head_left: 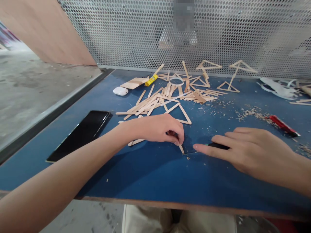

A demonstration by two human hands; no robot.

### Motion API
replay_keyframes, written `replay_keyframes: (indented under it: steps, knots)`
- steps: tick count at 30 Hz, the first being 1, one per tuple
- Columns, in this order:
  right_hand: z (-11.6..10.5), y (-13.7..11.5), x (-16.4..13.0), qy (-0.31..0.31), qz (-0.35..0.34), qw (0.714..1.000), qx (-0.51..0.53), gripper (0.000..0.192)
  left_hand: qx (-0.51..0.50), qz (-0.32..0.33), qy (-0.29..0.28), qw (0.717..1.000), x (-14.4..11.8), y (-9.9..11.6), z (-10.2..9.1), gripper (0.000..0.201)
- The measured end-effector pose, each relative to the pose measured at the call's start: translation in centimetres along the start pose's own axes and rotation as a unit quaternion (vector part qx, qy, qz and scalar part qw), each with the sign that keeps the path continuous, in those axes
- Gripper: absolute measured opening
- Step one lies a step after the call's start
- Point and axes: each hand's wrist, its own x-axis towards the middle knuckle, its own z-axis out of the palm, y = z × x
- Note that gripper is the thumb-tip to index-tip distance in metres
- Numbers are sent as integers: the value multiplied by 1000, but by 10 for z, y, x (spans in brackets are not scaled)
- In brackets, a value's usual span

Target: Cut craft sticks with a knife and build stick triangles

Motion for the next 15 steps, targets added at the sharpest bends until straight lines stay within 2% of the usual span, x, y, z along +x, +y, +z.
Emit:
replay_keyframes:
  steps: [3,7,15]
  knots:
    - [-6,4,4,-40,-29,999,-19,70,-8,-5,2,1000,0,1,0,12]
    - [-9,13,8,-53,-45,998,1,70,-23,-3,18,1000,-1,3,0,13]
    - [4,25,-5,-60,-24,998,13,76,-30,5,11,999,-2,2,0,16]
